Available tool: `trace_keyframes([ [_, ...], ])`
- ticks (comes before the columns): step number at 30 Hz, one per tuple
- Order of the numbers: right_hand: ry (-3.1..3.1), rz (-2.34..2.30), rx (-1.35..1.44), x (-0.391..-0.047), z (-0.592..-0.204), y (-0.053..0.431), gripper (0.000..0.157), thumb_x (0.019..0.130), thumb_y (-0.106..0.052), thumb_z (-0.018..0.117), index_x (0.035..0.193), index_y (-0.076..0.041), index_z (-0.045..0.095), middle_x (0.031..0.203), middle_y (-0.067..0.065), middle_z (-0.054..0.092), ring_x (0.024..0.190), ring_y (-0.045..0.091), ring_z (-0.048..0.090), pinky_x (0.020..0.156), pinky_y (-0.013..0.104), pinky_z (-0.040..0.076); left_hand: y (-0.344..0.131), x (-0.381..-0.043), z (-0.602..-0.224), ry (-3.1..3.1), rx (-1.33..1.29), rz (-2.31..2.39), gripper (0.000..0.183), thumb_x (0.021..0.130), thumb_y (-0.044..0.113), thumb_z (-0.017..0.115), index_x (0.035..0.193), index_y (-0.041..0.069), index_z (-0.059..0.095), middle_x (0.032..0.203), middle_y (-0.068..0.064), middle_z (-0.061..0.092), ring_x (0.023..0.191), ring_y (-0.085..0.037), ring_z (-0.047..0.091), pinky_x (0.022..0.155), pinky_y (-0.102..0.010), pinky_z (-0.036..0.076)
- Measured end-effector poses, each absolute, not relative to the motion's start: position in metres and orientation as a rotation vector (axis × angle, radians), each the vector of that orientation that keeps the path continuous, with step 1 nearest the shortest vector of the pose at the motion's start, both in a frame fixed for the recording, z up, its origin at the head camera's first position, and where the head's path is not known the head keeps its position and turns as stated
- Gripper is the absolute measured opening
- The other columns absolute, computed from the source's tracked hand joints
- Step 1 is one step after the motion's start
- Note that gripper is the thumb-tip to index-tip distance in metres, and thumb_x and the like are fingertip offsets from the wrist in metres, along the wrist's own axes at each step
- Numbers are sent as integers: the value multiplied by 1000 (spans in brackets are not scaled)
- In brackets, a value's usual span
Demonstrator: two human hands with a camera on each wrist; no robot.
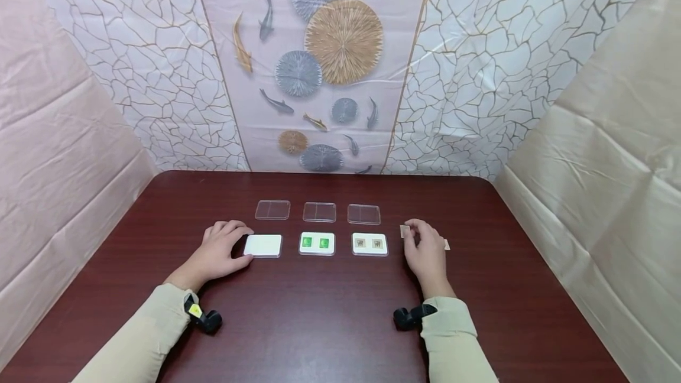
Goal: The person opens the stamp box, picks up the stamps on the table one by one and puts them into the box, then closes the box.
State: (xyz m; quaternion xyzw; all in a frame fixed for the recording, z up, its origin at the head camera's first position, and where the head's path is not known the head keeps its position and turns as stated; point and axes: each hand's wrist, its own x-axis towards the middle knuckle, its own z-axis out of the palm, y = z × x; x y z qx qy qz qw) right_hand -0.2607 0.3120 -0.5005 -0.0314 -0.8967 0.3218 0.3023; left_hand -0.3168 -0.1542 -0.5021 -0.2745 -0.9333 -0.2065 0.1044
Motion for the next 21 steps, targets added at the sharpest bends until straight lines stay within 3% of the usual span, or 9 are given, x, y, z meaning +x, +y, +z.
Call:
trace_keyframes([
  [10,-2191,878,173,-271,-500,238,10,84,-8,77,92,-7,71,74,5,66,67,25,56,69,39,40,-156,-319,-503,-2776,-803,-577,50,81,37,73,124,12,65,130,-8,56,118,-35,45,100,-61,30],
  [21,-2248,952,394,-276,-501,158,12,85,-13,81,93,-11,74,73,-4,68,66,16,57,70,37,42,-161,-323,-506,-2795,-832,-605,55,81,40,74,129,14,64,133,-8,55,121,-35,43,102,-62,28],
])
